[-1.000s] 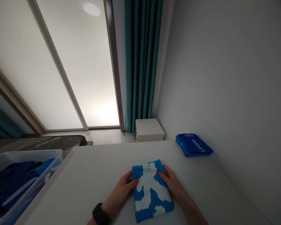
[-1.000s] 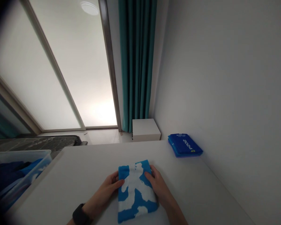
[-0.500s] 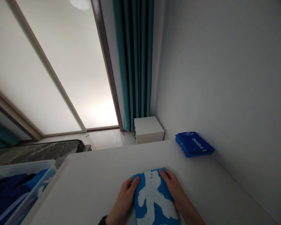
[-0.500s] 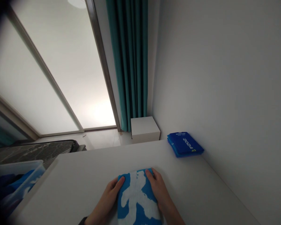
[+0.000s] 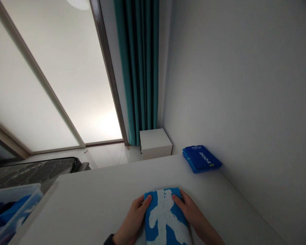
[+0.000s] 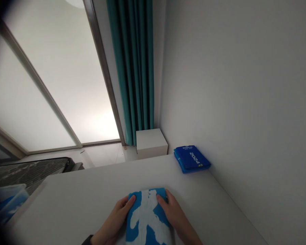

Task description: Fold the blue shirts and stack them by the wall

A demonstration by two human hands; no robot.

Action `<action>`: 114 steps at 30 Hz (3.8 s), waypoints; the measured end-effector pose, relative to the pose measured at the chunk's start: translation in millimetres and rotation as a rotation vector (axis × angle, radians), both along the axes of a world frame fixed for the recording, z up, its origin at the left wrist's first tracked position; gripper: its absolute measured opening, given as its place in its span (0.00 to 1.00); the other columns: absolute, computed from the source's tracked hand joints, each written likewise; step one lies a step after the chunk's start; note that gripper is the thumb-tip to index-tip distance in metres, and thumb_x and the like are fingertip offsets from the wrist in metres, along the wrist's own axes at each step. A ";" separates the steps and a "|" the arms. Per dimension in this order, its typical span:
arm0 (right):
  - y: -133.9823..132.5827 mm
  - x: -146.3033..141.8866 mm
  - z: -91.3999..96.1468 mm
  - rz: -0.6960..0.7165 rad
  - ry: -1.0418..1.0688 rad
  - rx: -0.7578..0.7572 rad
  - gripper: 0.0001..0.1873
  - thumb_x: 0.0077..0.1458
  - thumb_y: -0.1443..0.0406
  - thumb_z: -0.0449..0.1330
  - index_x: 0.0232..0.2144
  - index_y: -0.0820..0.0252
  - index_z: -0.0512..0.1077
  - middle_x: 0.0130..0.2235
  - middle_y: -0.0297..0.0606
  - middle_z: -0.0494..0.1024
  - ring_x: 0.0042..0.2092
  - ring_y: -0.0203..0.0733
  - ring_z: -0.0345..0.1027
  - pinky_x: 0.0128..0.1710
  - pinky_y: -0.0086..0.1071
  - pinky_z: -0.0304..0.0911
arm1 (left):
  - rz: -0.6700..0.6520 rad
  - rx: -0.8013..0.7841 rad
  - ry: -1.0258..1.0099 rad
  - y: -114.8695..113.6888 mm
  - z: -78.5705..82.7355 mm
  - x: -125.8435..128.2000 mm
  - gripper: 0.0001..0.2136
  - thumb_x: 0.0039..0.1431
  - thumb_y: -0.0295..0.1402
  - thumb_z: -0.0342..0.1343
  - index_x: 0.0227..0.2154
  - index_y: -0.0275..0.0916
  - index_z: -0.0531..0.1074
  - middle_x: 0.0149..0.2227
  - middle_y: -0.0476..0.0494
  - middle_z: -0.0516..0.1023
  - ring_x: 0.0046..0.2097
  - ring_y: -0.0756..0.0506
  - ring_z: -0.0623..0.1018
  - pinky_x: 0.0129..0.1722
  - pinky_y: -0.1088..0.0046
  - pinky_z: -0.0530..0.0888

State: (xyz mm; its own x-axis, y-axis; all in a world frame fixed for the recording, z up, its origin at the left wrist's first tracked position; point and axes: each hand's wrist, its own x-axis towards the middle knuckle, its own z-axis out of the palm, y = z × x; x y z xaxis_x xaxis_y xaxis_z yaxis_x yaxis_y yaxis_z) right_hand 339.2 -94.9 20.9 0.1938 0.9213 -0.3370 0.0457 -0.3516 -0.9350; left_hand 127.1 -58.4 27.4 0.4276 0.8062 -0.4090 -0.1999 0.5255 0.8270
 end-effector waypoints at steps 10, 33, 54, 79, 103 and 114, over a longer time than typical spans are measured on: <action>-11.5 56.5 21.4 -0.116 0.078 -0.019 0.30 0.44 0.44 0.64 0.43 0.58 0.76 0.45 0.42 0.80 0.50 0.55 0.71 0.50 0.42 0.65 | -0.077 -0.043 -0.116 6.9 2.2 63.6 0.22 0.52 0.50 0.64 0.39 0.35 0.78 0.39 0.39 0.83 0.40 0.40 0.81 0.39 0.68 0.77; -53.1 129.5 34.6 -0.309 0.310 0.023 0.38 0.43 0.51 0.70 0.55 0.54 0.65 0.47 0.44 0.79 0.41 0.52 0.76 0.36 0.42 0.74 | -0.126 -0.047 -0.129 44.8 25.4 163.4 0.21 0.57 0.48 0.62 0.46 0.36 0.74 0.40 0.39 0.82 0.37 0.43 0.81 0.32 0.71 0.77; 81.7 181.6 40.1 -0.730 0.254 0.350 0.28 0.42 0.56 0.63 0.48 0.44 0.63 0.44 0.33 0.74 0.41 0.44 0.72 0.33 0.35 0.72 | -0.064 0.092 0.010 183.7 44.3 275.3 0.16 0.61 0.44 0.60 0.43 0.38 0.69 0.31 0.46 0.77 0.27 0.51 0.75 0.26 0.77 0.73; 42.2 194.1 7.4 -0.761 0.365 0.325 0.20 0.38 0.61 0.64 0.38 0.53 0.73 0.38 0.34 0.77 0.42 0.45 0.73 0.40 0.39 0.73 | 0.005 0.254 0.272 187.4 37.1 267.1 0.25 0.62 0.35 0.58 0.58 0.37 0.57 0.41 0.39 0.73 0.31 0.49 0.74 0.25 0.77 0.73; 60.1 194.3 25.3 -0.729 0.304 0.371 0.25 0.42 0.63 0.62 0.46 0.48 0.74 0.41 0.32 0.74 0.31 0.34 0.67 0.23 0.25 0.63 | -0.137 0.257 0.342 167.1 33.5 261.1 0.43 0.56 0.42 0.65 0.66 0.39 0.44 0.47 0.34 0.76 0.23 0.50 0.77 0.16 0.77 0.71; 58.7 190.0 37.2 -0.519 0.489 0.204 0.26 0.48 0.66 0.61 0.52 0.49 0.70 0.26 0.25 0.69 0.22 0.32 0.64 0.17 0.26 0.59 | -0.148 0.323 0.328 164.9 37.1 264.2 0.36 0.57 0.36 0.64 0.63 0.40 0.50 0.44 0.38 0.77 0.22 0.53 0.75 0.17 0.78 0.70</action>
State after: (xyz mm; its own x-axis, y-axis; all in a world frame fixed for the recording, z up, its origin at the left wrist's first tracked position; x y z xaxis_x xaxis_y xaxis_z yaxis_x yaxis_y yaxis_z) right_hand 529.2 -36.2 58.1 0.4931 0.8055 -0.3287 -0.5177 -0.0320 -0.8550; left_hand 391.3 106.5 64.5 0.4375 0.8546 -0.2798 0.1559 0.2343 0.9596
